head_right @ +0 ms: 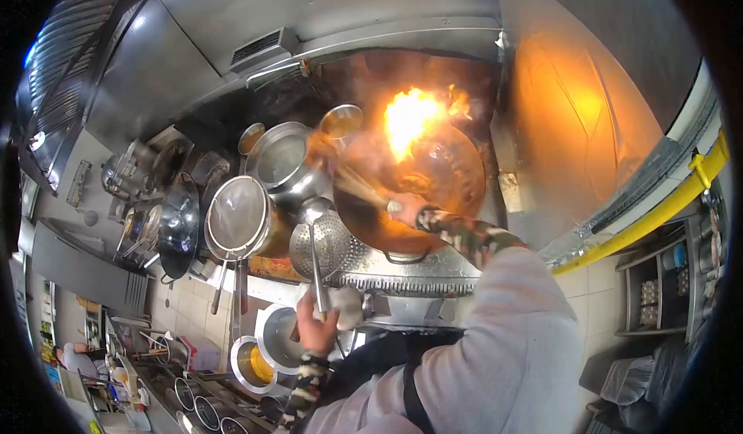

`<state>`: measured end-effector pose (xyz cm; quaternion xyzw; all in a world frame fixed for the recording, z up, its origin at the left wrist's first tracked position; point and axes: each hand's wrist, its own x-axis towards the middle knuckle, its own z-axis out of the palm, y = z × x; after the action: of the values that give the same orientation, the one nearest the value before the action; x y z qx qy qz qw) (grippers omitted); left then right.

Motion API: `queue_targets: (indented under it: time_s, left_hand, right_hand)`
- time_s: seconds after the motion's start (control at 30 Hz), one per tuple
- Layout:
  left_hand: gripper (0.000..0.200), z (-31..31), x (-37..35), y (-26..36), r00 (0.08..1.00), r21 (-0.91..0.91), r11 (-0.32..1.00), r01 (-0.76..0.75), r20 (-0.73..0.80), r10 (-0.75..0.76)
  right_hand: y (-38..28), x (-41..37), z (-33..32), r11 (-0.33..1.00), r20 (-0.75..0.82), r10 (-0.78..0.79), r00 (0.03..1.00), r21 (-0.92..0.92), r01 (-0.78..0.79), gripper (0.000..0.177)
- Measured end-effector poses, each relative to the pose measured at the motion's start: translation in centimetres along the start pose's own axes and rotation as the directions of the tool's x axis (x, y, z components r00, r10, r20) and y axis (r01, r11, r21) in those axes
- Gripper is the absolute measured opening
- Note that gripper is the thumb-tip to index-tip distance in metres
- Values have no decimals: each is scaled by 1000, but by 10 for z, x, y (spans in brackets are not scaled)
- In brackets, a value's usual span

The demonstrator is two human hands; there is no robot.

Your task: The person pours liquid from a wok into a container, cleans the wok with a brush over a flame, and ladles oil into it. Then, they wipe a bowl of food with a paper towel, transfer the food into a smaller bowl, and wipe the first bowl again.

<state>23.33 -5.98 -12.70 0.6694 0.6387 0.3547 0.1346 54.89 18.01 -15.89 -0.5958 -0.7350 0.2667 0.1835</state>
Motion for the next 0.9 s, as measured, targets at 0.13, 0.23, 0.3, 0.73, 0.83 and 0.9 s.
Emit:
queue_targets:
  time_s: [0.13, 0.23, 0.3, 0.73, 0.83, 0.9]
  left_hand:
    - [49, -23, -36, -25, 933, -303, 895, 329, -44, -358]
    - [41, -17, -48, -13, 936, -400, 850, 344, 79, -342]
    - [37, -23, -47, 12, 935, -435, 828, 354, 175, -308]
    - [35, 8, -55, 15, 903, -564, 721, 403, 375, -211]
    - [34, -3, -35, 49, 881, -439, 876, 198, 472, 37]
    - [32, 8, -44, 34, 906, -412, 871, 266, 417, -80]
  right_hand:
    - [45, 22, -51, 941, -42, 208, 977, -263, -212, 42]
    - [47, 48, -30, 882, -211, 423, 881, -125, -454, 39]
    - [-15, 12, -10, 965, 10, 218, 976, -148, -215, 46]
    - [36, 18, -64, 818, -247, 181, 952, -499, -285, 45]
    - [-59, -66, -47, 970, 329, 97, 939, -243, -15, 58]
    - [-49, -86, -66, 983, 429, -121, 895, -76, 170, 70]
